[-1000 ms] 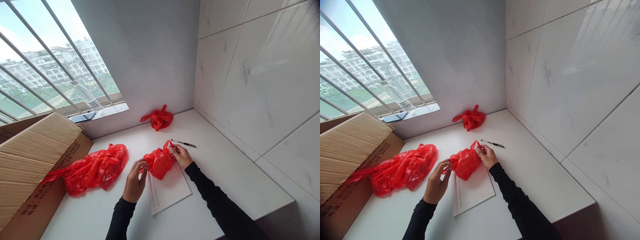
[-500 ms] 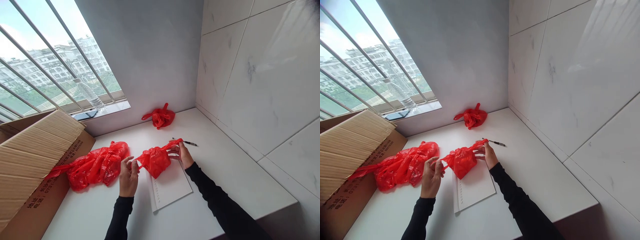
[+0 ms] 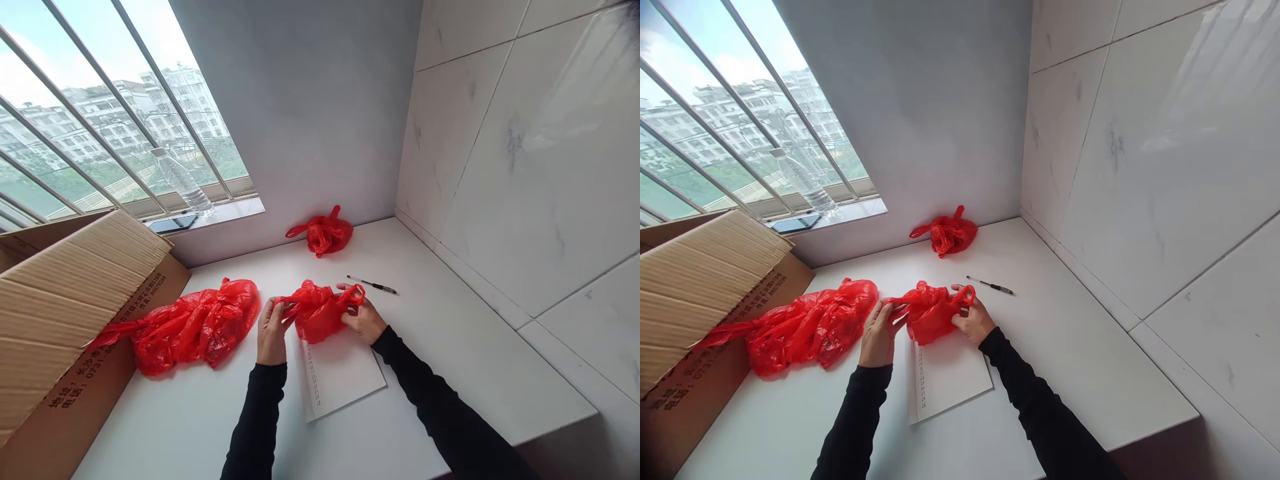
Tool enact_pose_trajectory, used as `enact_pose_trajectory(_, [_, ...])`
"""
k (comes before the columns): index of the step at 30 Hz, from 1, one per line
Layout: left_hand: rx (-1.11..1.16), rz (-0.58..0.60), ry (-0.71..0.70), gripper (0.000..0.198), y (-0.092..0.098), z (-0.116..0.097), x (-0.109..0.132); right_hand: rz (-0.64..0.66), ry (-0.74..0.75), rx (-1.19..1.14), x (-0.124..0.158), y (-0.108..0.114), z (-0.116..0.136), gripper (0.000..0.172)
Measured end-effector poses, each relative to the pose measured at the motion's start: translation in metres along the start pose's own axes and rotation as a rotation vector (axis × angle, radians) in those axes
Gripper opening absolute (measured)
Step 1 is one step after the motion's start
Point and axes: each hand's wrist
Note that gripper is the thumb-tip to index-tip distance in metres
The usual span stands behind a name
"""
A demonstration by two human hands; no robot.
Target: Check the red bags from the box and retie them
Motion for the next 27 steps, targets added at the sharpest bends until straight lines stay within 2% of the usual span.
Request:
enact_pose_trajectory(3, [0.095,0.025,-0.015,0.031,-0.012,0.005,-0.007,-0.133,-0.026,-0.110,-0.007,0.006,-0.001,0.052])
enact_pose_trajectory(6, [0.114,-0.019,0.004,0.044,-0.019,0.021,-0.012,-0.268,-0.053,-0.265,-0.012,0.009,0.001,0.042])
enact_pose_trajectory(9, [0.118,0.012,0.072,0.051,-0.021,0.034,-0.010,-0.316,-0.058,-0.343,-0.014,0.010,0.005,0.038])
enact_pose_trajectory(12, [0.167,0.130,0.178,0.055,-0.021,0.032,-0.003,-0.291,-0.064,-0.429,-0.012,0.010,0.007,0.036])
enact_pose_trajectory(16, [0.280,0.203,0.378,0.050,-0.022,0.018,0.008,-0.250,-0.094,-0.520,-0.009,0.011,0.006,0.035])
enact_pose_trajectory(19, [0.331,0.295,0.503,0.051,-0.026,0.016,0.016,-0.217,-0.081,-0.535,-0.005,0.011,0.008,0.039])
enact_pose_trajectory(22, [0.300,0.320,0.462,0.043,-0.032,0.022,0.024,-0.174,-0.074,-0.505,-0.002,0.011,0.015,0.047])
enact_pose_trajectory(27, [0.323,0.227,0.323,0.042,-0.031,0.032,0.018,-0.092,-0.095,-0.505,-0.002,0.019,0.029,0.054])
Point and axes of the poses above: each hand's wrist, its own x-axis away from the middle knuckle, its own y-axis out of the back of the hand, z = x × y, and after that the axes turned 6 degrees about -z, right-handed
